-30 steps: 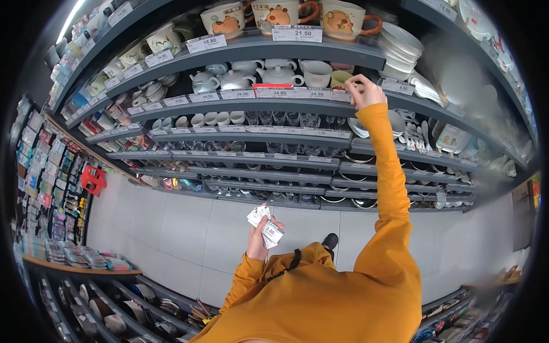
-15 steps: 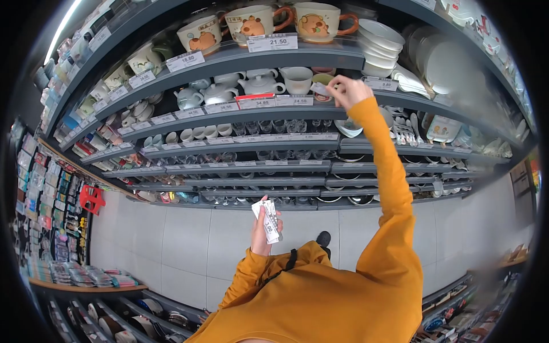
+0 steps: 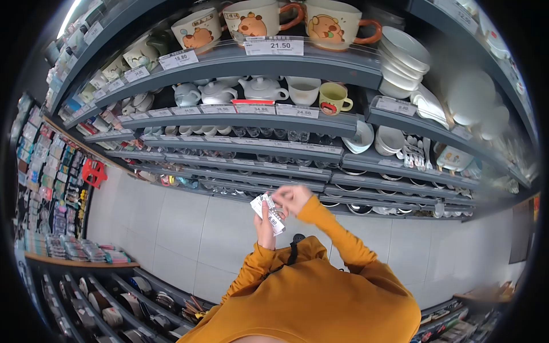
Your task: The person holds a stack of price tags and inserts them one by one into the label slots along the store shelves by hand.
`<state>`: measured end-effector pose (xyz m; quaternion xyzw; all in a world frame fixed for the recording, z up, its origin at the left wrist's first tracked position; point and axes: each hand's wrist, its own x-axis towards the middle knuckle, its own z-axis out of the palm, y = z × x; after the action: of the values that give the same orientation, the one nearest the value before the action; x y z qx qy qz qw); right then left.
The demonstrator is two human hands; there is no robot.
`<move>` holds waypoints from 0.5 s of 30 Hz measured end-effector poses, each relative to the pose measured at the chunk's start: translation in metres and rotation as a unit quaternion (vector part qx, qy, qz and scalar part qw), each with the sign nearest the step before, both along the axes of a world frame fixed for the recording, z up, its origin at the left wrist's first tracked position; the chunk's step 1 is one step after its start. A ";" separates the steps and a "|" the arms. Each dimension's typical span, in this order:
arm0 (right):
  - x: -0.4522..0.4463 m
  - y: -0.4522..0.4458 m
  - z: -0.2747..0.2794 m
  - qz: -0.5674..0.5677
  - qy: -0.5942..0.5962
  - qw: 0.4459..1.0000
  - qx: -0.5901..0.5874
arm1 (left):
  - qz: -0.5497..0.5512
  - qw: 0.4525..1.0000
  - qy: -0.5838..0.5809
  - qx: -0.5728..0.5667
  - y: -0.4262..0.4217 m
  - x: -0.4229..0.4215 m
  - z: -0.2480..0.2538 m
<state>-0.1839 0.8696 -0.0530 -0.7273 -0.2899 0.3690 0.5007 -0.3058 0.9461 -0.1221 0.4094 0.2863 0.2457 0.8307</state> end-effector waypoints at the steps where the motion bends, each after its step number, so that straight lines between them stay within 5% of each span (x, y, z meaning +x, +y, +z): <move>1: 0.016 0.008 0.008 0.001 -0.037 0.999 -0.013 | 0.013 1.000 -0.016 -0.024 -0.001 0.001 0.001; 5: 0.088 0.053 0.005 -0.048 -0.315 0.946 -0.058 | 0.046 0.999 -0.004 0.009 -0.004 0.001 0.008; 8: 0.128 0.083 -0.054 -0.090 -0.553 0.825 -0.072 | 0.063 0.998 0.011 -0.006 -0.008 -0.005 0.003; 11: 0.137 0.090 -0.051 -0.028 -0.461 0.878 -0.128 | 0.049 0.997 0.008 -0.061 -0.011 -0.006 -0.011; 15: 0.138 0.094 -0.053 -0.036 -0.485 0.867 -0.104 | 0.025 0.992 -0.016 -0.122 -0.010 -0.004 -0.003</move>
<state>-0.0458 0.9635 -0.1055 -0.8725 -0.4298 -0.0207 0.2314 -0.3101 0.9363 -0.1250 0.2941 0.3110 0.2362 0.8723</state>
